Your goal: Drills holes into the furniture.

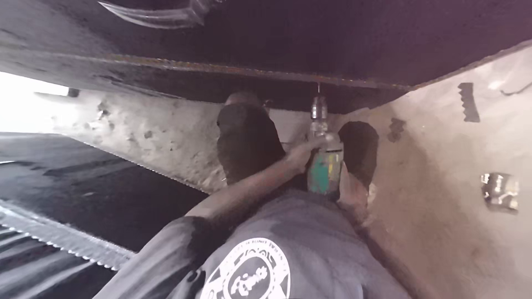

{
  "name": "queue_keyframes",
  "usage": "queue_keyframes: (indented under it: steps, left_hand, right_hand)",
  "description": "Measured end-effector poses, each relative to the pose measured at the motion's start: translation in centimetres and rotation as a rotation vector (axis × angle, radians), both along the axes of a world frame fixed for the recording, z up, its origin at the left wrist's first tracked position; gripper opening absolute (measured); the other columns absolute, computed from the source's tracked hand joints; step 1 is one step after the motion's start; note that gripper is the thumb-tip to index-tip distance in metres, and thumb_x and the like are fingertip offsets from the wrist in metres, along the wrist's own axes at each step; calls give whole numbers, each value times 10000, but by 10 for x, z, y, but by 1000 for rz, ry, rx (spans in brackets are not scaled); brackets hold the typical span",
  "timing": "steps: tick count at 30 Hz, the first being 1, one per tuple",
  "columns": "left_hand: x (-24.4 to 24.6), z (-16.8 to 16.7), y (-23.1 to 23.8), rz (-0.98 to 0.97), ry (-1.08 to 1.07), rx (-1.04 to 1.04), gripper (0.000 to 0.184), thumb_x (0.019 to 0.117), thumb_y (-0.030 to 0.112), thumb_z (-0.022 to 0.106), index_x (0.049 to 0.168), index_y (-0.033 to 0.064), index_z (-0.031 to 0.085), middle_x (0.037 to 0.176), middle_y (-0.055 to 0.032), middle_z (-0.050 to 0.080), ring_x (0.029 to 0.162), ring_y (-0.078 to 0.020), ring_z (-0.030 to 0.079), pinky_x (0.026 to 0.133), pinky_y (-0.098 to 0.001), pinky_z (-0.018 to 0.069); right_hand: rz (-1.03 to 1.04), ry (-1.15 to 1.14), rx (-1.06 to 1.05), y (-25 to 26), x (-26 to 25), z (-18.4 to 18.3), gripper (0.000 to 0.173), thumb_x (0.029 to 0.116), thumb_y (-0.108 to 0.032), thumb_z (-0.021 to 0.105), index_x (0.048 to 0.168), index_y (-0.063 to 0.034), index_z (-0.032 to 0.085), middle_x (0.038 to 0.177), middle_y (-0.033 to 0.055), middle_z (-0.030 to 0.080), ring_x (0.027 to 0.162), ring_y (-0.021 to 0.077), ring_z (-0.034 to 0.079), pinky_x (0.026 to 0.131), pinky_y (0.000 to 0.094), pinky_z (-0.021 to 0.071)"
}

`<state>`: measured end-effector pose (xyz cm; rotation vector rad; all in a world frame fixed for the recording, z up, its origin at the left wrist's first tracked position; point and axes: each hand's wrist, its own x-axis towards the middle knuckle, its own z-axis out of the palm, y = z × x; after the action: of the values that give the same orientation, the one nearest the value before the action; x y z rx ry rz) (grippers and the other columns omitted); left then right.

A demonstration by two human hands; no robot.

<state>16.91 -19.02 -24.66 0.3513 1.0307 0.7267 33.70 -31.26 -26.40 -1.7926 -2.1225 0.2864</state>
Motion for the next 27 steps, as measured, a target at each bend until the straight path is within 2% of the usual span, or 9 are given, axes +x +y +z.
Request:
queue_keyframes:
  steps: [3, 6, 10, 13, 17, 19, 21, 24, 27]
  left_hand:
    - [7, 3, 3, 46, 2, -26, 398, 917, 75, 681, 1283, 8, 539, 932, -86, 700, 808, -157, 702, 738, -338, 613]
    - [13, 5, 3, 62, 33, -40, 478, 882, 111, 753, 1303, 14, 549, 971, -128, 706, 845, -201, 711, 762, -377, 617]
    - [13, 14, 6, 35, 99, -50, 490, 879, 109, 781, 1311, 19, 568, 1010, -123, 696, 879, -185, 696, 786, -355, 603]
    - [11, 14, 5, 54, 40, -77, 380, 890, 94, 762, 1216, -6, 595, 943, -118, 696, 821, -181, 696, 749, -354, 607]
    - [6, 21, 9, 34, 101, -32, 413, 869, 111, 770, 1214, -27, 589, 954, -112, 690, 831, -155, 691, 759, -329, 604]
    - [6, 20, 10, 32, 54, -39, 497, 872, 114, 782, 1291, -12, 546, 1009, -135, 689, 867, -185, 701, 780, -351, 612]
    - [7, 20, 10, 15, 46, -41, 564, 873, 139, 794, 1349, 7, 522, 1065, -140, 688, 915, -192, 702, 815, -357, 611]
    - [6, 23, 11, -7, 91, -22, 552, 875, 155, 800, 1338, 7, 539, 1079, -138, 687, 937, -179, 697, 837, -346, 601]
    - [5, 24, 12, -16, 114, -18, 559, 875, 146, 797, 1351, 15, 534, 1073, -139, 684, 916, -184, 698, 802, -350, 608]
  right_hand:
    - [2, -21, -7, -2, 1, -2, 552, 894, -147, 536, 1346, 169, 543, 959, 251, 725, 805, 361, 729, 695, 480, 587]
    - [-52, 51, -201, -5, 4, 1, 630, 850, -183, 576, 1380, 154, 521, 1105, 307, 690, 977, 444, 707, 836, 560, 569]
    - [-122, 64, -225, -7, 6, -2, 455, 807, -113, 624, 1155, 179, 654, 1147, 373, 660, 1042, 509, 682, 900, 590, 552]
    - [-157, 47, -309, -6, -2, 10, 439, 802, -81, 645, 1142, 196, 644, 1163, 394, 645, 1076, 525, 666, 931, 594, 535]
    - [-223, -33, -702, 18, -18, 51, 470, 945, -138, 589, 1293, 176, 589, 1339, 349, 599, 1303, 456, 566, 1128, 490, 422]
    - [-203, -25, -489, 5, -14, 32, 459, 865, -149, 617, 1180, 183, 645, 1207, 362, 658, 1159, 482, 653, 1020, 527, 510]
    - [-257, -3, -568, 3, -13, 27, 408, 943, -83, 558, 1245, 185, 617, 1303, 364, 614, 1240, 468, 612, 1083, 508, 474]
    - [-209, -30, -81, -13, -11, -8, 385, 821, -126, 562, 1014, 188, 672, 1029, 362, 694, 927, 481, 720, 804, 536, 581]
    - [-180, -34, -11, -14, -10, -14, 414, 810, -164, 582, 999, 195, 663, 996, 355, 694, 882, 478, 719, 777, 536, 581]
